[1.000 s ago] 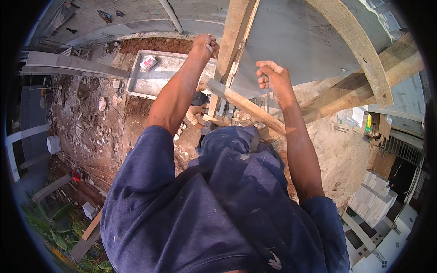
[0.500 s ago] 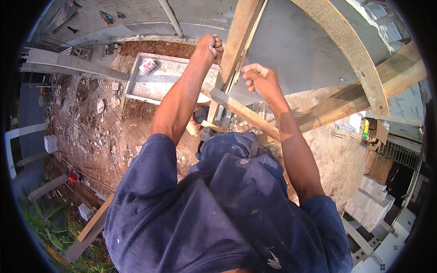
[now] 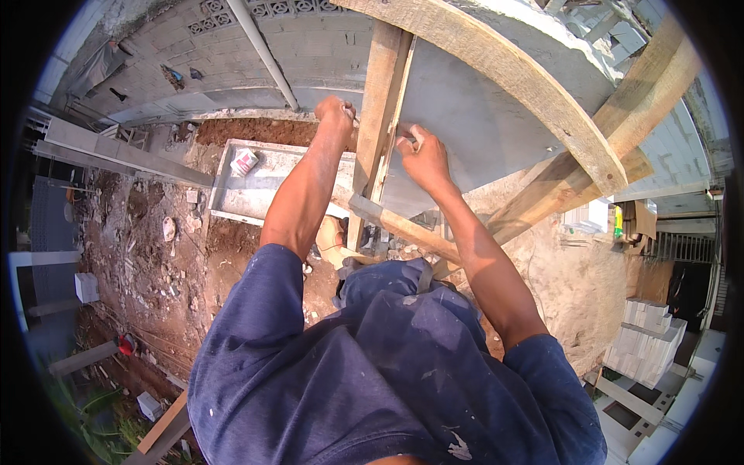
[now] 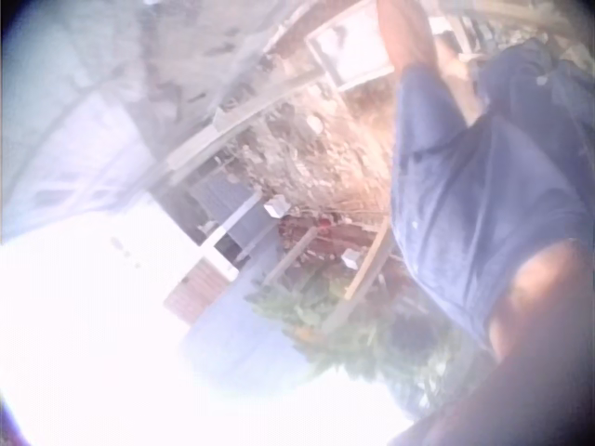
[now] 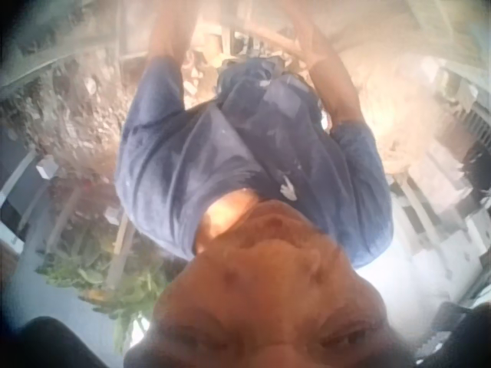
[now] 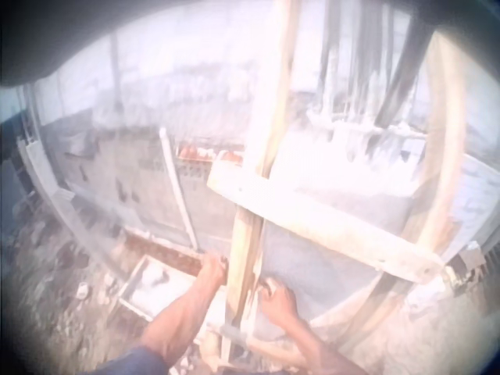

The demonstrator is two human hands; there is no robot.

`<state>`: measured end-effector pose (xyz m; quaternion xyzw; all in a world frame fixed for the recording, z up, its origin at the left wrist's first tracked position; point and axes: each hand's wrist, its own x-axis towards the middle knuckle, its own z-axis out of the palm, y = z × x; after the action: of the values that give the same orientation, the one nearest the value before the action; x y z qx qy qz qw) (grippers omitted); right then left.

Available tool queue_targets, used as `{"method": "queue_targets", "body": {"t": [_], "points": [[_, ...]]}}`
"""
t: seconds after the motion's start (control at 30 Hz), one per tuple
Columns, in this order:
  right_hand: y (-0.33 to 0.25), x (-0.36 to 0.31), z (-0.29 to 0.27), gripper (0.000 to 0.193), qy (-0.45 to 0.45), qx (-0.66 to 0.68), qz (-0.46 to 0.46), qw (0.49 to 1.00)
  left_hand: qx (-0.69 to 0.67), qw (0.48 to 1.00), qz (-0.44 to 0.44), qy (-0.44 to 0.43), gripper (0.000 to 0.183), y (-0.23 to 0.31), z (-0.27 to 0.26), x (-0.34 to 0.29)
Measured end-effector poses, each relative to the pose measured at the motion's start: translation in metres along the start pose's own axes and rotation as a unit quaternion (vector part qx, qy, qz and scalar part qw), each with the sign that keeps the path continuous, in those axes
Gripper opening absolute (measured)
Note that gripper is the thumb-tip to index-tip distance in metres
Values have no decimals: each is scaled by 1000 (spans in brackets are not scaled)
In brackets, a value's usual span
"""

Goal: The person uses a hammer to drive nails into a wooden frame structure, securing the pieces together. The person positions the frame and repeatedly hammers nails to fasten the joints.

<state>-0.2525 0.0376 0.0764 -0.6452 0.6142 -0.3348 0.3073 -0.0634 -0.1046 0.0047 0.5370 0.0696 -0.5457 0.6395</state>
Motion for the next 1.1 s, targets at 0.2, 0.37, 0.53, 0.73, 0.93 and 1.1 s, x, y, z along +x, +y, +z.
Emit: {"method": "queue_targets", "body": {"t": [0.2,0.37,0.53,0.73,0.93,1.1], "points": [[-16,22,12,39,-70,-75,-30,994,-10,998,7,65,7,-1,0,-1],[-17,24,-1,34,-78,63,-70,992,-24,998,-29,50,10,-12,4,-1],[7,40,6,44,-140,-96,-41,985,55,980,-117,-151,19,-2,5,-56],[-21,35,-8,43,-208,324,168,908,134,942,-76,-298,28,12,-10,-84],[-19,44,-23,48,-234,469,256,812,145,926,-39,-348,31,6,-9,-88],[-21,47,-25,47,-238,438,270,824,235,896,-26,-376,25,10,-10,-85]]}}
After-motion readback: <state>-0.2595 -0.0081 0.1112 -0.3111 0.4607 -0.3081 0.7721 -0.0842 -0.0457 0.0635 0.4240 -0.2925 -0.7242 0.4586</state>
